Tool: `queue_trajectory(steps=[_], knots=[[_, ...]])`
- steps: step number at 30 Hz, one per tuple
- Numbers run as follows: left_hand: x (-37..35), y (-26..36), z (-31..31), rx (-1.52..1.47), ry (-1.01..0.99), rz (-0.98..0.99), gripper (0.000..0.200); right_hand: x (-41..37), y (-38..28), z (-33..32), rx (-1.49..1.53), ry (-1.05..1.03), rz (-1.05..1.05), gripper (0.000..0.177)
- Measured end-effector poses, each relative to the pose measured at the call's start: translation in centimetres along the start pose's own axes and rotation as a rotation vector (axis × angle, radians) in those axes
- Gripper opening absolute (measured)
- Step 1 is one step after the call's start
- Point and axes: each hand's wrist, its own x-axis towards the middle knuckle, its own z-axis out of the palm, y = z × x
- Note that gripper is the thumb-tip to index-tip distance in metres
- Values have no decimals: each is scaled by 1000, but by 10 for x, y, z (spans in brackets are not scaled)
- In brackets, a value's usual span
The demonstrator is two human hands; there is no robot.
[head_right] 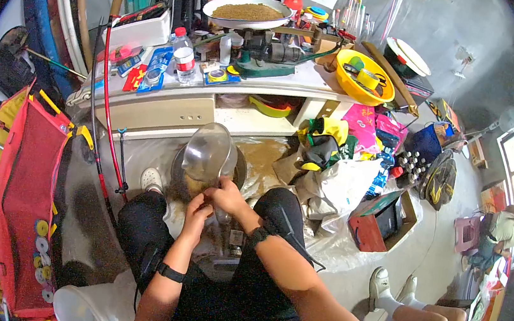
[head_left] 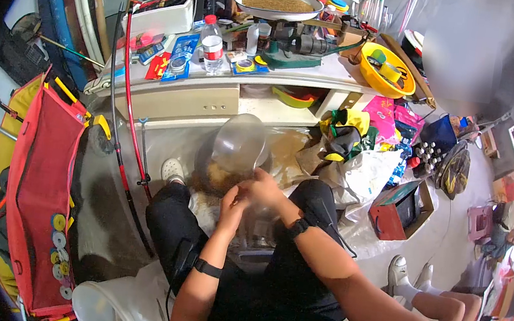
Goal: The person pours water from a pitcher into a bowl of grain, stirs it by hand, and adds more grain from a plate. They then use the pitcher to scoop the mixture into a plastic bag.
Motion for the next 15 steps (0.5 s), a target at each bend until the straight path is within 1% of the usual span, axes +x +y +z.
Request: queue_trajectory(steps=[3,6,8,12,15], knots=[[-1,-2,0,-8,-15,-3,33,-7,-8,-1,11,27,38,42],[-3,-2,0,-7,-34,20,32,3,10,0,-14,6,34,44],[-2,-4,-1,6,-43,-25,32,10,22,0,-12,-16,15,45],[-1,-11,0,12,-61,-14,33,-4,6,-5,-5,-10,21,45],[-3,-9,2,20,-39,-36,35,-7,2,-5,-3,0,68,46]])
